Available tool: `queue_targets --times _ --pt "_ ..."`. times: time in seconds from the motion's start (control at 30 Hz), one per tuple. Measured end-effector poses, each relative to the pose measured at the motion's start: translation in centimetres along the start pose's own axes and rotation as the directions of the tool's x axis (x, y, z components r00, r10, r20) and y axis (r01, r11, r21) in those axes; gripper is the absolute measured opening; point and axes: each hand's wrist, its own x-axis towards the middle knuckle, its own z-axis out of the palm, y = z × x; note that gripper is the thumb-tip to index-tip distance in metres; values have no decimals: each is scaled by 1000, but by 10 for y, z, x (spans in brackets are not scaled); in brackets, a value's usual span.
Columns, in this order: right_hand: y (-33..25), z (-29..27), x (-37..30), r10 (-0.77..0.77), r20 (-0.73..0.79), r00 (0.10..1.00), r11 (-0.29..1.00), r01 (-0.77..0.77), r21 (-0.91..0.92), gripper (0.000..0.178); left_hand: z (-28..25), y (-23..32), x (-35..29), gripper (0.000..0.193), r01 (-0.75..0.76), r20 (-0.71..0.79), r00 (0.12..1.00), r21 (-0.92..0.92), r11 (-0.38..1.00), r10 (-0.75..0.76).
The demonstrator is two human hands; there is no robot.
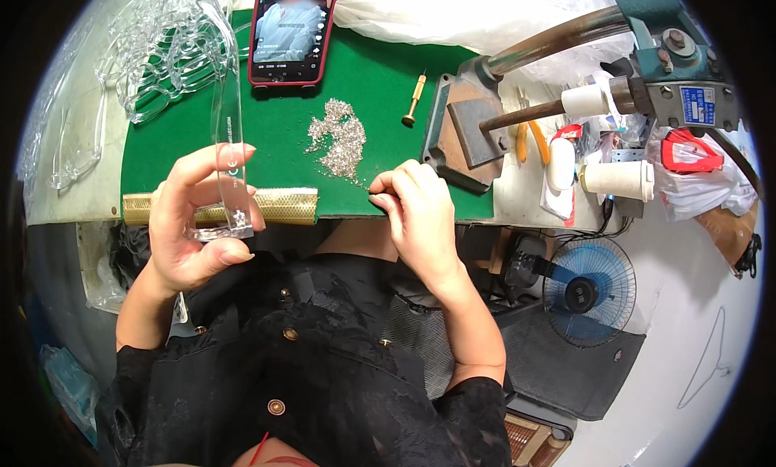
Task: The person picks up a clear eyeglass frame and repeatedly inserts small metal components into the frame's hinge area. They handle the frame with both hands, rotating it to access different sides, and place finished units aside on the green work surface.
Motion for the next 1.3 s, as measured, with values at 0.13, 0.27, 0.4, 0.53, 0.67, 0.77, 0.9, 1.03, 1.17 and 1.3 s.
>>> queue_targets --times 0.13,0.27,0.4,0.53,0.67,0.77,0.9,1.03,1.17,1.3 --pt "2 -7 12 -93 103 990 996 93 7 15 0 1 -1 71 2 5 1000 18 1000 -2" --pt "7 -12 17 -102 169 980 989 81 126 16 -1 1 -1 71 7 9 1000 11 1000 -7" --pt "9 -16 23 -126 235 964 980 85 180 16 -2 2 -2 71 2 31 1000 27 1000 -3" --pt "15 -11 25 -193 205 960 971 157 179 16 1 2 -1 71 -3 19 1000 30 1000 2" --pt "18 -9 26 -215 207 955 967 179 179 17 -1 4 -2 74 9 69 998 67 998 -14" --pt "17 -8 26 -224 207 952 971 200 130 17 -2 5 -2 83 26 103 994 85 996 -35" --pt "18 -6 24 -286 175 942 958 277 74 15 3 5 -2 75 -8 17 1000 32 999 8" --pt "20 -7 16 -315 148 937 948 319 1 15 -6 7 -2 88 -25 84 996 68 997 19" --pt "24 2 5 -287 59 956 954 291 -73 14 -4 7 0 98 -55 92 995 67 996 49" --pt "25 -2 3 -241 -18 970 969 241 61 9 2 11 10 98 -32 107 994 -7 999 32"
